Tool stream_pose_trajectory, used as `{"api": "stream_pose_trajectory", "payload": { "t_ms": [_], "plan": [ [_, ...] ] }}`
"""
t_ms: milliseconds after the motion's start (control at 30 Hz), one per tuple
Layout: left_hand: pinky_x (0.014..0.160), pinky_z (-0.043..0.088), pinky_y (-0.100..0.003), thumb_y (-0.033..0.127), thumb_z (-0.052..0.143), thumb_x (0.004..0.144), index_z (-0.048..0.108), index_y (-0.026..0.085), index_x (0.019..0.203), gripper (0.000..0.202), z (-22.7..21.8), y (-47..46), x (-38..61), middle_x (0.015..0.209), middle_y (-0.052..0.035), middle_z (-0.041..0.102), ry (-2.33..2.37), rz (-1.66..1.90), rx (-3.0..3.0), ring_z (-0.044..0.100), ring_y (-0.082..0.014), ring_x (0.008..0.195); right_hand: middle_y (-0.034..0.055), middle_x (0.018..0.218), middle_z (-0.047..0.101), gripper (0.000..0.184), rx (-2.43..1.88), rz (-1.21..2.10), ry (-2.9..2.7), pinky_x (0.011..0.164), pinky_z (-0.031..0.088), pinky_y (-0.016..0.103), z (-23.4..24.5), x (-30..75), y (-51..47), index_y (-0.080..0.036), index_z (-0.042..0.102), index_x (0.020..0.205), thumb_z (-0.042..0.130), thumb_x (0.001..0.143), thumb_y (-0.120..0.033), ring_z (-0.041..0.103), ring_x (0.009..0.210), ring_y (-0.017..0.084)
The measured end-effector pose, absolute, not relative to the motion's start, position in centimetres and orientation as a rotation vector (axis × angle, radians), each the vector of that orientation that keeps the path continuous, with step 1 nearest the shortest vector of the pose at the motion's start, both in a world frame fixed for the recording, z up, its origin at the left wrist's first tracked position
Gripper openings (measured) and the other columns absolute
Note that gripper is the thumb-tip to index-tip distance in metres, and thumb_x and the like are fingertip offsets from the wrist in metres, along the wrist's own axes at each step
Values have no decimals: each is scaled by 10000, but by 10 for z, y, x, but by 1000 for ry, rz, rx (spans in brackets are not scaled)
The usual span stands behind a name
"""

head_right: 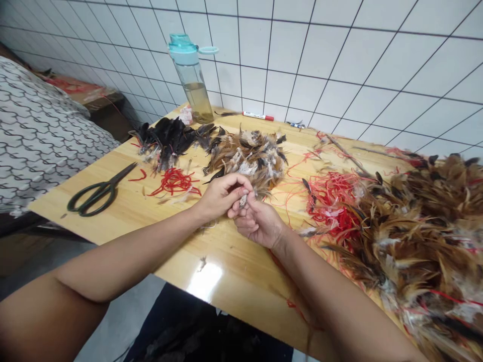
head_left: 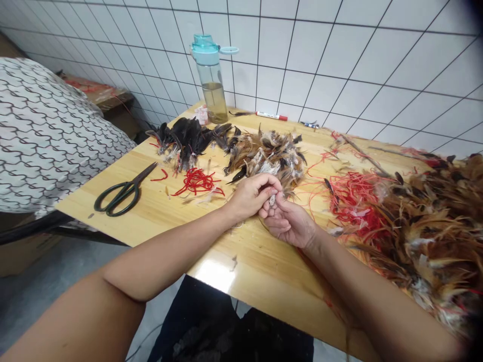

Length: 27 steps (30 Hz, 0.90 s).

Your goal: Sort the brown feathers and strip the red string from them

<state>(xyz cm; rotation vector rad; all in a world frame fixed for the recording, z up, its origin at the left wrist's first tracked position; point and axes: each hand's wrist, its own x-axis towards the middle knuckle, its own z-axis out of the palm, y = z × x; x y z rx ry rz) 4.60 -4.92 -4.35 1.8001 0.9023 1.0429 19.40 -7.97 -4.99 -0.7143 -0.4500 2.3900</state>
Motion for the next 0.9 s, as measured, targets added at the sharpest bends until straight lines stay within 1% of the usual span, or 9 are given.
{"api": "stream_pose_trajectory", "payload": {
  "t_ms": [100,200,300,367,500,567,667,800,900],
  "plan": [
    [470,398,-155,235,540,867,589,151,905,106,-45,-47,47,726,25,619,847,1013,1658,479,-23,452,57,683,623,654,-764,2399,-458,311,161,85,-49,194,-79,-92,568,797,66,1007,-454,196,346,-12],
    [435,365,-145,212,550,847,572,150,889,79,-47,-45,48,743,23,603,796,1005,1520,462,-15,451,26,627,596,623,-813,2388,-517,311,143,92,-45,194,-79,-97,578,830,103,1012,-455,176,330,-12],
    [406,329,-159,205,560,834,545,154,870,64,-48,-43,49,691,39,563,752,979,1392,434,-15,406,-18,560,540,518,-874,2347,-653,324,126,109,-43,194,-81,-112,581,834,237,1008,-459,153,323,-10],
    [419,344,-178,220,571,830,530,160,868,82,-48,-42,48,656,48,544,721,959,1351,454,-33,400,-46,526,503,411,-951,2247,-781,337,122,129,-42,194,-81,-130,574,819,374,976,-453,157,324,-2],
    [579,416,-203,188,597,798,569,154,839,61,-48,-37,45,684,32,565,799,1021,1445,539,-68,575,-79,468,434,293,-1221,1778,-1163,364,157,182,-45,201,-76,-158,562,742,592,837,-433,217,344,30],
    [659,416,-207,164,603,778,595,147,810,37,-48,-35,43,725,21,582,859,1059,1528,542,-77,669,-70,471,439,276,-1341,1424,-1343,403,224,203,-46,208,-70,-168,564,705,629,786,-424,296,391,55],
    [693,409,-224,163,574,790,616,148,820,54,-48,-34,42,751,12,598,891,1015,1636,533,-92,704,-35,542,517,230,-1404,1014,-1476,487,321,230,-46,218,-61,-177,593,732,618,767,-403,417,491,96],
    [710,412,-237,169,549,807,633,151,844,94,-47,-38,42,776,3,621,930,968,1753,543,-103,722,1,633,612,213,-1432,833,-1609,545,378,253,-47,218,-62,-176,651,833,601,784,-377,494,541,119],
    [712,415,-235,179,546,812,634,153,839,96,-47,-40,43,787,1,630,942,963,1806,556,-107,739,-17,579,601,189,-1460,674,-1767,544,372,252,-48,213,-69,-189,689,879,615,797,-342,492,510,117]
  ]
}}
